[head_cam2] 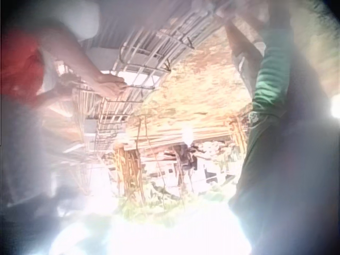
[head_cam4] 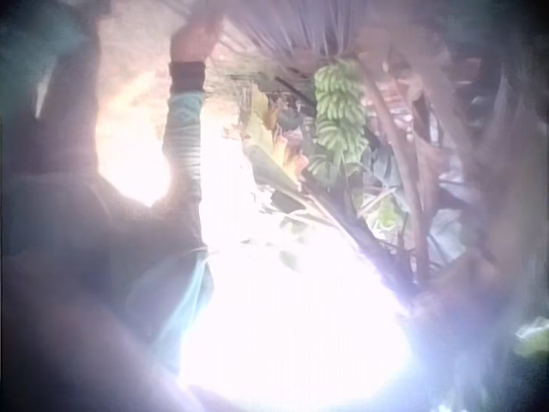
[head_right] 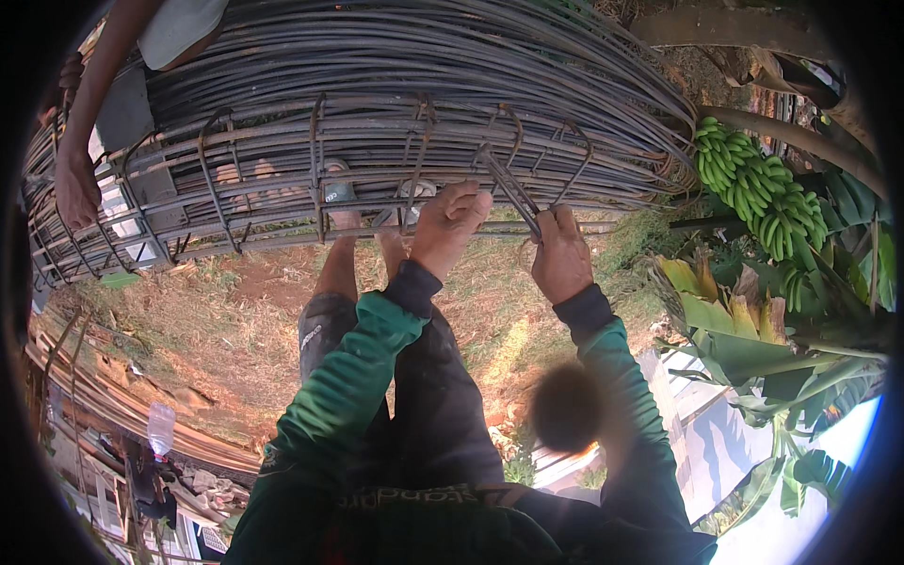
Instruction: The person uses pliers to twist wire ties around a cylindrical rebar cage, securing the intersecting steel bars. Two other workers are also seen tying rebar sections nearby. The person works along the length of the cage, moving to different sections to fasten the structure.
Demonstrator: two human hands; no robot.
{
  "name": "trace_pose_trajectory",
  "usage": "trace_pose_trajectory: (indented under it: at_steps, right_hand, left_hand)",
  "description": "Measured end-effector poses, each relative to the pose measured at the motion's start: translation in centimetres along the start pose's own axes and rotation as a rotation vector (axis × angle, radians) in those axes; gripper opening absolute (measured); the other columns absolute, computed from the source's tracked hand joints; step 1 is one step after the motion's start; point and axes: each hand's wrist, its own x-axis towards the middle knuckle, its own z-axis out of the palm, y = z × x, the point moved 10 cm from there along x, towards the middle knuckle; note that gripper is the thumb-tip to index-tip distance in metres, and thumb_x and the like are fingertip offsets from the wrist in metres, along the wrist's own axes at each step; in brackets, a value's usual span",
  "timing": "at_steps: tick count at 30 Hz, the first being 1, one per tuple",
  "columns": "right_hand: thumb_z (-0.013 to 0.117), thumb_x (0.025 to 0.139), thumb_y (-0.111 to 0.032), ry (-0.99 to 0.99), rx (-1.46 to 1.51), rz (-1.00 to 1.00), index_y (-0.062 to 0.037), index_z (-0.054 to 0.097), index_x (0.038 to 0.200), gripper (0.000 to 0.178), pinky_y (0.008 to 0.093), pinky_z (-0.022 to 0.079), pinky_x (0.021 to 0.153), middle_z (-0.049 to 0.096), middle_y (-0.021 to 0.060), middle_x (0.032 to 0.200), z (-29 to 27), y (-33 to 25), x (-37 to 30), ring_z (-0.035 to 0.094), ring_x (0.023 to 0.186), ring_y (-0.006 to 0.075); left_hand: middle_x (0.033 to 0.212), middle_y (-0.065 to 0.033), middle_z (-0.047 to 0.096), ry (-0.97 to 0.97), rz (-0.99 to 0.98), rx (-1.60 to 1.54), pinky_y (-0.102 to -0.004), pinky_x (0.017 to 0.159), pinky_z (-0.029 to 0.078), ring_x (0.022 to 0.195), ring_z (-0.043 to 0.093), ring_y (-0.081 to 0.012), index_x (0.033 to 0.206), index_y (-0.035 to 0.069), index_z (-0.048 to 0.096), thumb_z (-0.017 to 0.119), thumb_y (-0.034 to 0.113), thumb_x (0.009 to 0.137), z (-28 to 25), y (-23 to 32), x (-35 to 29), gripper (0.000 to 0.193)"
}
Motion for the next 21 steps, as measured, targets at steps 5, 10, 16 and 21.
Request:
trace_pose_trajectory:
  at_steps: [5,10,16,21]
  right_hand:
    - [0.056,0.089,-0.01,-0.103,-0.651,-0.092,0.0003,0.061,0.107,0.021,0.053,0.046,0.096,0.056,0.0149,0.118,-2.6,-3.0,4.4,0.056,0.116,0.0347]
    - [0.052,0.095,-0.022,0.019,-0.981,-0.215,0.0001,0.06,0.129,0.041,0.0626,0.024,0.116,0.048,0.0161,0.142,-5.1,-6.0,9.1,0.043,0.138,0.0367]
    - [0.051,0.096,-0.026,-0.046,-1.207,-0.294,-0.0011,0.053,0.141,0.051,0.0636,0.016,0.119,0.038,0.0136,0.154,-5.6,-8.6,11.9,0.028,0.147,0.0375]
    - [0.051,0.097,-0.028,-0.099,-1.283,-0.356,-0.0015,0.049,0.144,0.055,0.0661,0.014,0.118,0.036,0.0143,0.155,-5.4,-8.2,12.1,0.025,0.148,0.0383]
  left_hand:
    - [0.108,-0.0091,0.072,-0.129,-0.119,-0.59,-0.025,0.077,0.052,0.085,0.065,-0.0095,0.121,0.004,0.064,0.06,0.027,0.103,5.3,-0.7,1.4,0.029]
    - [0.113,-0.0089,0.069,-0.124,-0.056,-0.936,-0.0252,0.081,0.052,0.089,0.063,-0.0105,0.121,0.005,0.062,0.053,0.019,0.106,5.8,1.6,4.0,0.023]
    - [0.119,-0.0069,0.065,-0.185,0.04,-1.123,-0.0283,0.09,0.05,0.102,0.06,-0.0135,0.127,0.007,0.057,0.05,0.02,0.107,5.8,2.7,5.5,0.025]
    - [0.12,-0.0067,0.065,-0.155,0.069,-1.197,-0.0279,0.091,0.05,0.104,0.06,-0.0136,0.127,0.008,0.057,0.05,0.022,0.107,6.8,2.6,5.5,0.025]
